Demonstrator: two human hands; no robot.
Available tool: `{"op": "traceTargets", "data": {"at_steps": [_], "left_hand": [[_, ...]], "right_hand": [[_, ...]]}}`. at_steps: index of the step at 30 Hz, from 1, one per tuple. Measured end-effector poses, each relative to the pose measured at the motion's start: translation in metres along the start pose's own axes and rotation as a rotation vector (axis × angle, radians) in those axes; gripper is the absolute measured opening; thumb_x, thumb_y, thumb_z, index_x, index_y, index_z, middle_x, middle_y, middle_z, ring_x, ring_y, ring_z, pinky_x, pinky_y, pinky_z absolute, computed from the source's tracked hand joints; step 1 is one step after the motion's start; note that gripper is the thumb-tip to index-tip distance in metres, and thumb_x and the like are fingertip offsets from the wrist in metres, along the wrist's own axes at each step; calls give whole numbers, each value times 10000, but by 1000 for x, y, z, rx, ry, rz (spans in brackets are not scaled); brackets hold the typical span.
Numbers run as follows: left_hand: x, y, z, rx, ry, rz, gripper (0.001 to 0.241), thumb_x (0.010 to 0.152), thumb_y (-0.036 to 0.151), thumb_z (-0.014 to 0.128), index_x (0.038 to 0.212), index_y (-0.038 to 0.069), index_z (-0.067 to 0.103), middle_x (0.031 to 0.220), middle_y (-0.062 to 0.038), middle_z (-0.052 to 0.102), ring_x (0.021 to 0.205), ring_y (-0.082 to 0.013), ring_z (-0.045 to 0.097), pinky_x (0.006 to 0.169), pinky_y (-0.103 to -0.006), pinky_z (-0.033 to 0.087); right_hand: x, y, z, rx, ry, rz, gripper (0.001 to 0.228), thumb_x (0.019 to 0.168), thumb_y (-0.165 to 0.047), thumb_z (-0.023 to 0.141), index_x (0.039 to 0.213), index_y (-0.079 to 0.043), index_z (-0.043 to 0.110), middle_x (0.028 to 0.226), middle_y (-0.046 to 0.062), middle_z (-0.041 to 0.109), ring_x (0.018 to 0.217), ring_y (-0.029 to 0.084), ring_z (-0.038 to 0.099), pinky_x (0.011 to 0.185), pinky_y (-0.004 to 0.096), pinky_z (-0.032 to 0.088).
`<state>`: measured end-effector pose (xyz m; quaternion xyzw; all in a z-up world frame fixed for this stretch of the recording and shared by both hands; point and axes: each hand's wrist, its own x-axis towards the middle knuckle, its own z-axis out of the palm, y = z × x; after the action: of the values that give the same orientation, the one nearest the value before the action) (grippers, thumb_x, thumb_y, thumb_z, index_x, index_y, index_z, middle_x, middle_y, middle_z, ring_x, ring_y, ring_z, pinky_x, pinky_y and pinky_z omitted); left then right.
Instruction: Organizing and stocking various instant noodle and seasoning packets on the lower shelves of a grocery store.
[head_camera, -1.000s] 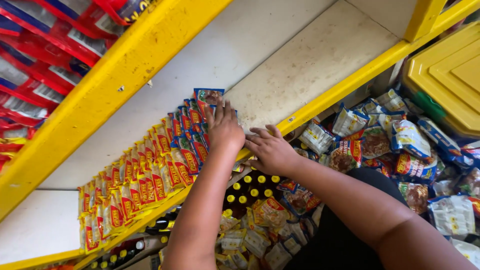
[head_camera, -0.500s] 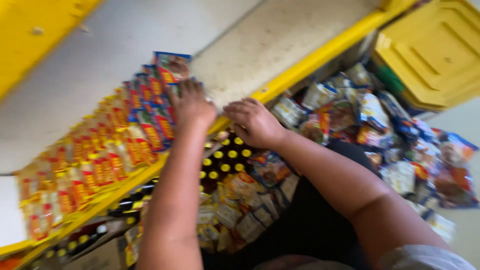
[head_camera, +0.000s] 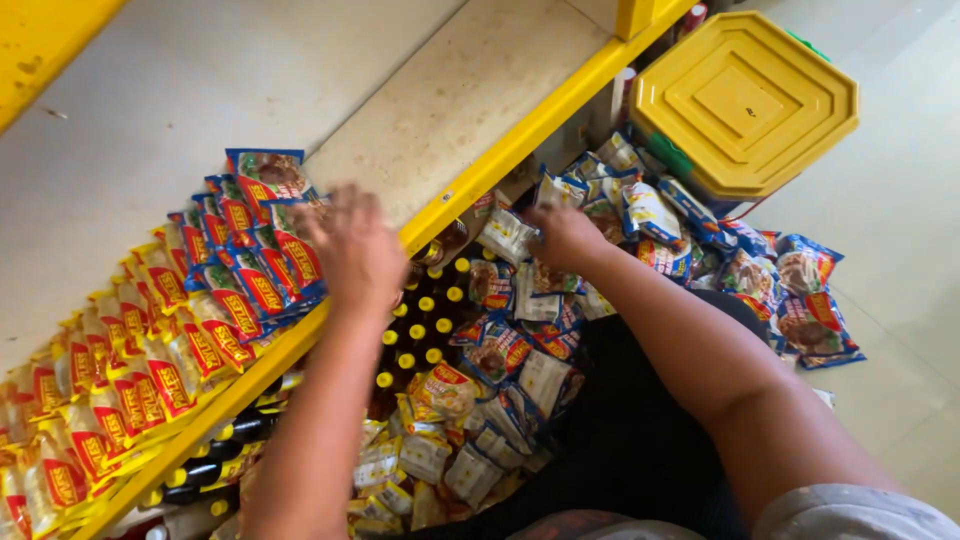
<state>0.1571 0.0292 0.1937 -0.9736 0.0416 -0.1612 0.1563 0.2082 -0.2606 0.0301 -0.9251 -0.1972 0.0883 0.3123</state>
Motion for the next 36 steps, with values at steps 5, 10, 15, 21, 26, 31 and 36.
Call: {"op": "traceTargets", "data": {"at_steps": [5, 10, 15, 21, 26, 31, 36], "left_hand": [[-54, 98, -19, -533, -8, 87, 355, 946, 193, 553, 1242, 56, 692, 1424, -150, 606, 1420, -297, 481, 1213, -683, 134], [-105, 141, 39, -637, -206, 103, 356, 956, 221, 572, 1243, 51, 695, 1418, -166, 606, 1411, -312, 473, 1221, -638, 136], [-155, 151, 119, -909, -631, -323, 477, 916, 353, 664, 1306, 78, 669, 1347, -169, 646, 1255, -336, 593, 1058, -479, 493], [-219, 153, 273, -1751, -677, -887, 468, 1052, 427, 616, 1184, -19, 558, 1029, -181, 533, 847, -305, 499, 794, -468, 434], [-165, 138, 151, -1932, -302, -1097, 407, 979, 436, 618, 1239, 124, 651, 1184, 4, 696, 986, -158, 615, 872, -336, 508], [-128, 112, 74, -1911, 160, -966, 334, 1050, 306, 590, 1184, 14, 680, 1119, -53, 713, 994, -136, 639, 893, -302, 525], [-100, 67, 55, -1450, 407, -851, 343, 1068, 321, 567, 1074, -3, 678, 1005, -53, 726, 916, -126, 617, 847, -309, 529]], "right_hand": [[-15, 5, 15, -367, -240, 140, 1072, 725, -448, 871, 1570, -241, 244, 1635, 208, 247, 1443, 483, 239, 1053, 633, 361], [-9, 17, 16, -284, -278, 282, 1199, 649, -484, 890, 1625, -251, 234, 1590, 144, 393, 1423, 408, 409, 1100, 533, 440], [19, 95, 95, -270, -448, 245, 601, 733, -442, 723, 1224, -104, 798, 1278, 179, 784, 1165, 351, 732, 985, 457, 580], [33, 90, 102, 20, -540, -66, 876, 688, -545, 922, 1337, -44, 614, 1297, 206, 653, 1120, 347, 634, 918, 445, 522], [2, -7, 15, 447, -670, 84, 804, 732, -472, 826, 1358, -51, 547, 1155, 130, 718, 967, 238, 688, 797, 404, 589], [-1, -59, -25, 764, -522, 2, 563, 888, -477, 699, 1248, -47, 663, 1034, 62, 728, 899, 156, 651, 729, 361, 557], [-8, -125, -66, 1066, -366, -3, 378, 916, -302, 681, 1225, -86, 680, 949, 6, 749, 807, 101, 646, 645, 321, 489]]}}
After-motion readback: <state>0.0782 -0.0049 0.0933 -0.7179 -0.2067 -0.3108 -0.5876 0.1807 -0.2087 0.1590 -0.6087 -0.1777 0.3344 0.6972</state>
